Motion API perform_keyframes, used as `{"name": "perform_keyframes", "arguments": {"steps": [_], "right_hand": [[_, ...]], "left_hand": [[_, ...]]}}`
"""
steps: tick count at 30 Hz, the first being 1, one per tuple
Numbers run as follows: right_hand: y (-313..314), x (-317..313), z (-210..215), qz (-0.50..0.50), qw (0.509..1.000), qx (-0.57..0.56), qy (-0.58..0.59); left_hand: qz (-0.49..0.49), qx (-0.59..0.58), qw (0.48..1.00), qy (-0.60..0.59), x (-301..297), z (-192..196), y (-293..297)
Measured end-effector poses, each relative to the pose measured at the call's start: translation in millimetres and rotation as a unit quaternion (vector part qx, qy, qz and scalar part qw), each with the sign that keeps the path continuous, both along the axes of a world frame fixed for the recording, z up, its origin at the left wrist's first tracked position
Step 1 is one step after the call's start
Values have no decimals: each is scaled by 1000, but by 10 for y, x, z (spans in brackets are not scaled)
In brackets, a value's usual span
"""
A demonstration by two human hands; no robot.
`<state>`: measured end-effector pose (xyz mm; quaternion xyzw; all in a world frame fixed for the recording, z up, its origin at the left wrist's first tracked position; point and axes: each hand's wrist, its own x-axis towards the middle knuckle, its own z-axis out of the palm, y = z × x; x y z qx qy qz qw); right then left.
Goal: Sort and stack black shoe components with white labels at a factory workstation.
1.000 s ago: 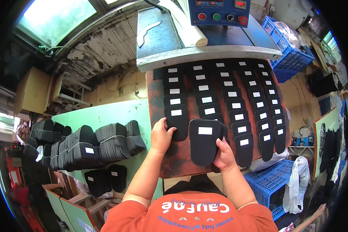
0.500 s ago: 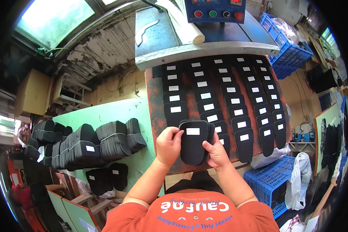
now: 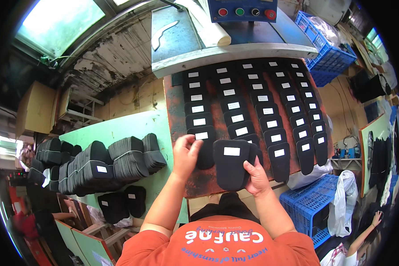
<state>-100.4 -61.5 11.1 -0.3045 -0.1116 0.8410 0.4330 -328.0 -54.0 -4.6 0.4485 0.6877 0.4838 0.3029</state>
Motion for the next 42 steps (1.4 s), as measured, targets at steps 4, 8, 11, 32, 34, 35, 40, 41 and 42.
{"name": "perform_keyframes", "arguments": {"steps": [4,8,11,32,34,35,40,41,42], "right_hand": [[-65,-188,92,23,1000,5,-4],[-170,-249,34,20,1000,6,-17],[-239,-274,44,11,1000,7,-24],[-677,-5,-4,-67,996,-9,-50],[-701,79,19,-77,996,-26,-22],[-710,120,26,-85,995,-43,7],[-765,165,46,-86,996,-14,-27],[-777,139,52,-80,996,-9,-35],[-785,110,62,-74,996,-3,-43]], "left_hand": [[-39,61,997,0,306,281,-270],[-67,211,947,233,249,272,-288],[-21,131,980,148,348,380,-357],[-103,-101,942,-304,-69,43,-383],[-83,-98,952,-277,-157,-92,-276],[-56,-92,971,-211,-186,-161,-241],[15,-64,994,88,-86,-215,-229],[14,-64,994,88,-52,-192,-263],[23,11,978,207,-22,-179,-317]]}}
